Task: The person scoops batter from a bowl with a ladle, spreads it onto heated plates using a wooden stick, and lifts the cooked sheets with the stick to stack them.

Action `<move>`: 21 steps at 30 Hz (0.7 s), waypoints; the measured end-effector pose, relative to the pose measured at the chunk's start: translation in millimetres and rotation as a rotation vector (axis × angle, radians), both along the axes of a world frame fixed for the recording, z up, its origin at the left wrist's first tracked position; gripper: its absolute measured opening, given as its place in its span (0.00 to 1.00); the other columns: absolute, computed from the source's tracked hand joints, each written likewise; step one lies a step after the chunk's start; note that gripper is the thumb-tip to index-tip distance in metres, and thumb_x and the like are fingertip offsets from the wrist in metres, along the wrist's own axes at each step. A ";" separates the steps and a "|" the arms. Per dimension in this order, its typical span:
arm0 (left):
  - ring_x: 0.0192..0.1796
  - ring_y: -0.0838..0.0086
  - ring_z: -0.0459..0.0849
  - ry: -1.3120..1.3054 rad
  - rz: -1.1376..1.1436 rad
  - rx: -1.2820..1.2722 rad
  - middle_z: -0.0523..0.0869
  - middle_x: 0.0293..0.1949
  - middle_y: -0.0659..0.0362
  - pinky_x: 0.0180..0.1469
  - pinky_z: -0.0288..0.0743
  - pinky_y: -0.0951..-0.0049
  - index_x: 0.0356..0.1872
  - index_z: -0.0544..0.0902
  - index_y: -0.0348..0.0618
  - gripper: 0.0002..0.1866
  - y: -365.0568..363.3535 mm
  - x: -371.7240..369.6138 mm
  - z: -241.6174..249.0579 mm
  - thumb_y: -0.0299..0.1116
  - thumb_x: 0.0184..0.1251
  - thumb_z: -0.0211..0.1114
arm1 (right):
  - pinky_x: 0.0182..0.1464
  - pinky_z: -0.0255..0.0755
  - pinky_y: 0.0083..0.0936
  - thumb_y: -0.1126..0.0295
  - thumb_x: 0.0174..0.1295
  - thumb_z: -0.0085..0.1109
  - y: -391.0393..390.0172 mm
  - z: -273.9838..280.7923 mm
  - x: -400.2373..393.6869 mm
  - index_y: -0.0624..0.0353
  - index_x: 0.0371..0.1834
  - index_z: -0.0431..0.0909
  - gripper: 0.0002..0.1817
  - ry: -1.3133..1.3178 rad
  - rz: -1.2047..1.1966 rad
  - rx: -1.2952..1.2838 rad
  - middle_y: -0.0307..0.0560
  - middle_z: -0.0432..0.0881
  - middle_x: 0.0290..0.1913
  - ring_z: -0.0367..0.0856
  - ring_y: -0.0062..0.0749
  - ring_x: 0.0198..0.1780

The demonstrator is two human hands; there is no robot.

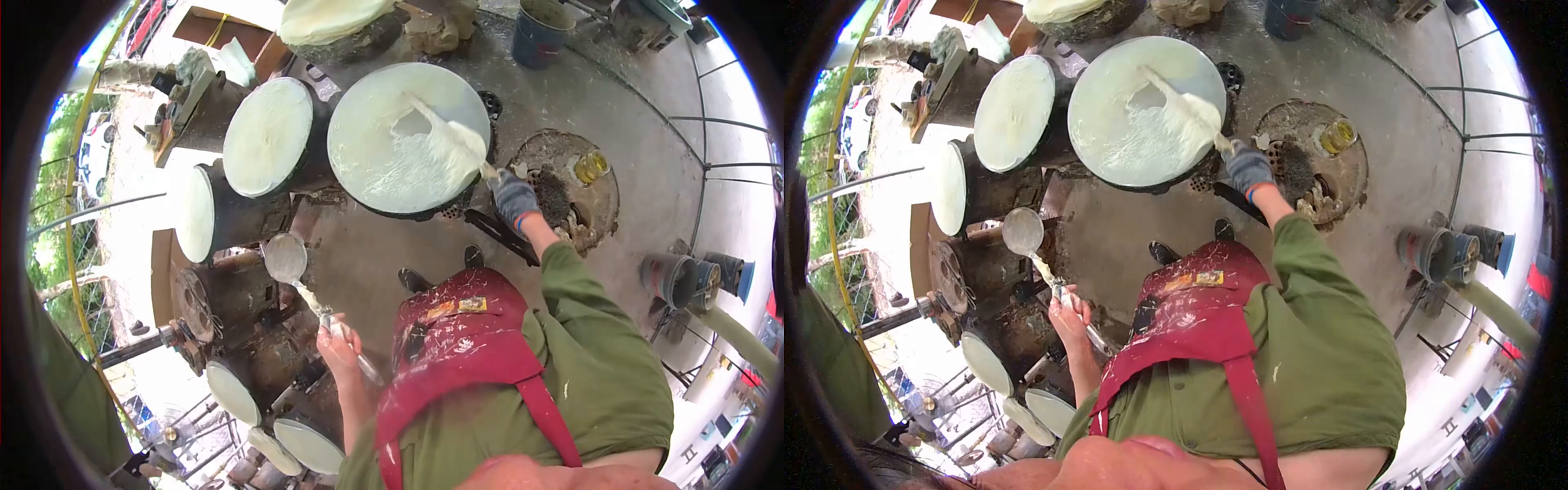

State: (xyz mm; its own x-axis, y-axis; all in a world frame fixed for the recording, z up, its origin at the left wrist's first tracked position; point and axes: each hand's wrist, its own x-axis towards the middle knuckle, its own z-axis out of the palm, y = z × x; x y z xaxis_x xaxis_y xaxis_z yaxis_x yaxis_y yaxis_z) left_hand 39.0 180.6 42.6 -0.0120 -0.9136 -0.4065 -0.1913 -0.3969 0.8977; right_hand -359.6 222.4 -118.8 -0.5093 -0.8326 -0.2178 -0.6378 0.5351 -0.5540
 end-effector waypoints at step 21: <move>0.11 0.81 0.58 -0.016 0.131 0.059 0.63 0.15 0.65 0.09 0.50 0.81 0.35 0.73 0.32 0.15 19.4 -19.6 -1.0 0.36 0.68 0.44 | 0.46 0.71 0.42 0.44 0.60 0.47 -159.2 -15.2 -61.7 0.55 0.53 0.71 0.28 0.351 0.076 -0.644 0.61 0.79 0.40 0.78 0.54 0.43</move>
